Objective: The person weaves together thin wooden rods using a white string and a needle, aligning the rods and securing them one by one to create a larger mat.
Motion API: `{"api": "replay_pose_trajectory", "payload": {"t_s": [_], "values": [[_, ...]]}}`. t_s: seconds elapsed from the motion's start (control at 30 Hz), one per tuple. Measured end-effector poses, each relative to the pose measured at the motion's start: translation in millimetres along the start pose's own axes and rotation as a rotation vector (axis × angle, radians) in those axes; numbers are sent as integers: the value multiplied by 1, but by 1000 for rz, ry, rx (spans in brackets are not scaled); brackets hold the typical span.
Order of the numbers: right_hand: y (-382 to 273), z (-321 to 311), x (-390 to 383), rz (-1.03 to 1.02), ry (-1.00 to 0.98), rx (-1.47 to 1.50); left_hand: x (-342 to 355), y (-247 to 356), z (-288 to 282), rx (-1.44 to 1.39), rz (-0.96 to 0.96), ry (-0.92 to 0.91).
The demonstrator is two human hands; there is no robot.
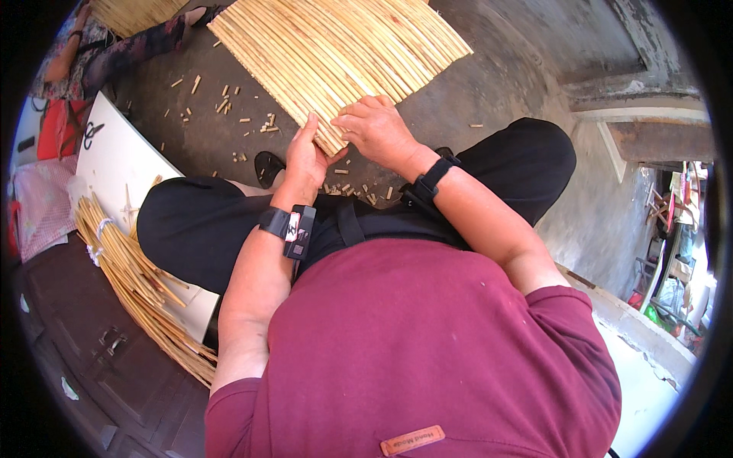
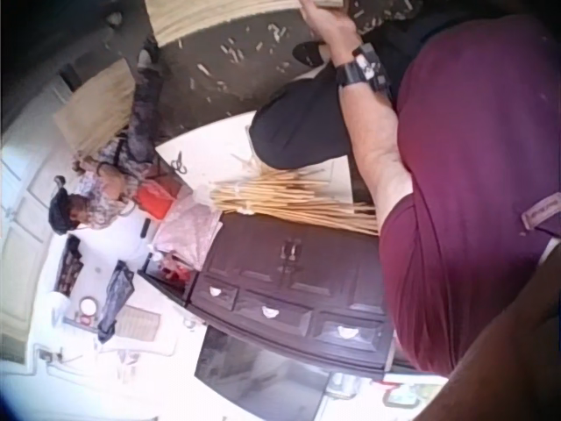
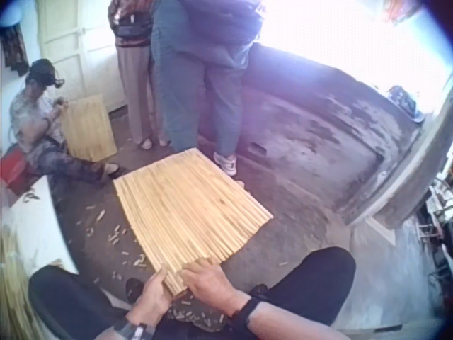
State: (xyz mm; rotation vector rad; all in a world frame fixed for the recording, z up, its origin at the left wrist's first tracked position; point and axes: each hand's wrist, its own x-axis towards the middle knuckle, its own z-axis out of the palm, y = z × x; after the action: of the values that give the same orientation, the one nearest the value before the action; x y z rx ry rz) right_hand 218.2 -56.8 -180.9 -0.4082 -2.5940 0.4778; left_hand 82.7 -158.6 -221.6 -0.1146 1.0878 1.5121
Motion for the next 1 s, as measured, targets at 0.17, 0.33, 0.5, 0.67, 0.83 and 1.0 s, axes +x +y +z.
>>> {"api": "replay_pose_trajectory", "payload": {"t_s": [0.17, 0.33, 0.5, 0.67, 0.83, 1.0], "values": [[9, 9, 13, -79, -18, -20, 9, 2, -6, 14, 3, -3], [14, 18, 28, -268, -14, 10, 28, 2, -11, -7, 118, -37], [24, 22, 51, -528, -130, 37, 31, 8, -12, -85, 91, 15], [22, 27, 72, -619, -180, 105, 34, 16, -22, 23, 74, 49], [-45, -25, 106, -679, 52, 355, 37, 10, -31, 126, 164, -27], [-57, -62, 133, 427, -251, 1056, 39, 18, -14, 166, 138, 56]]}}
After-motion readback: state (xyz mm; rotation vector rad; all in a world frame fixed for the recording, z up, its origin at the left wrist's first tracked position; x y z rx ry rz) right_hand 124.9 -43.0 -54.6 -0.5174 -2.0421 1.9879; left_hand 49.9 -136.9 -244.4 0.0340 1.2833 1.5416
